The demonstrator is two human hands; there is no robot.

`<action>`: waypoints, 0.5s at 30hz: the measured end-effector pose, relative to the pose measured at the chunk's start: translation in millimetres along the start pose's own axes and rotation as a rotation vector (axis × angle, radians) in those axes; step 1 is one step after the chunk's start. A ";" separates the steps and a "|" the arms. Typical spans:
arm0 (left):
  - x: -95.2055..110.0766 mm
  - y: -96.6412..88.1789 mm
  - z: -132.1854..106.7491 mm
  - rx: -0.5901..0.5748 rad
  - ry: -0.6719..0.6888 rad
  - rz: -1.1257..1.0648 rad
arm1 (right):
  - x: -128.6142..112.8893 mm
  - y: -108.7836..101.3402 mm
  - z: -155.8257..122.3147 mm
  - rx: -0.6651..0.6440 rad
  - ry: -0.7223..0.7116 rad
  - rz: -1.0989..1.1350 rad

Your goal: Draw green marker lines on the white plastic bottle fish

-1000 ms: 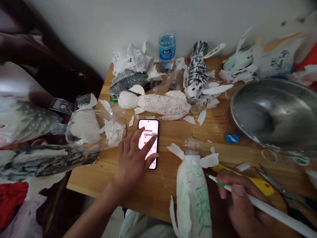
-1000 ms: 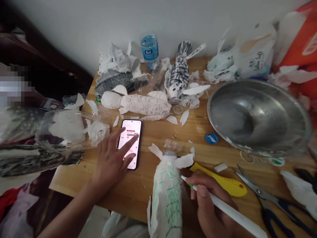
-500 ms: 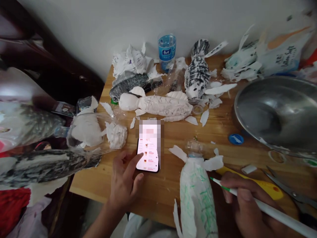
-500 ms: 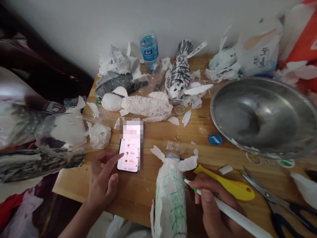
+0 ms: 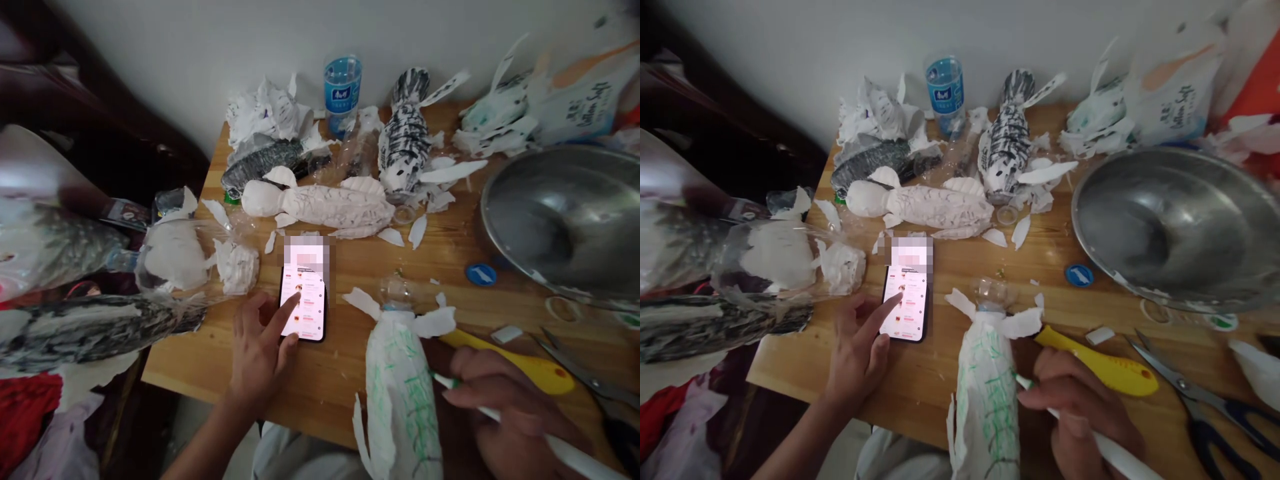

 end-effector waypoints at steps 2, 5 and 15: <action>2.3 -4.2 -2.9 0.026 0.048 -0.050 | -5.2 -1.5 0.4 -0.001 -0.088 -0.050; 15.3 -11.1 -7.9 0.075 0.197 -0.021 | -9.2 -2.8 1.6 -0.008 -0.165 -0.166; 7.4 -1.0 -1.0 -0.001 0.072 -0.007 | 5.7 -1.8 -5.2 -0.013 -0.074 -0.099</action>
Point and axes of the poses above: each hand's wrist, its own z-axis towards the middle knuckle, its own y-axis out of the palm, x = y × z, the point moved 9 cm from there along z, towards the middle knuckle, and after that the axes turned 11 degrees about -x, right-handed, at the moved point
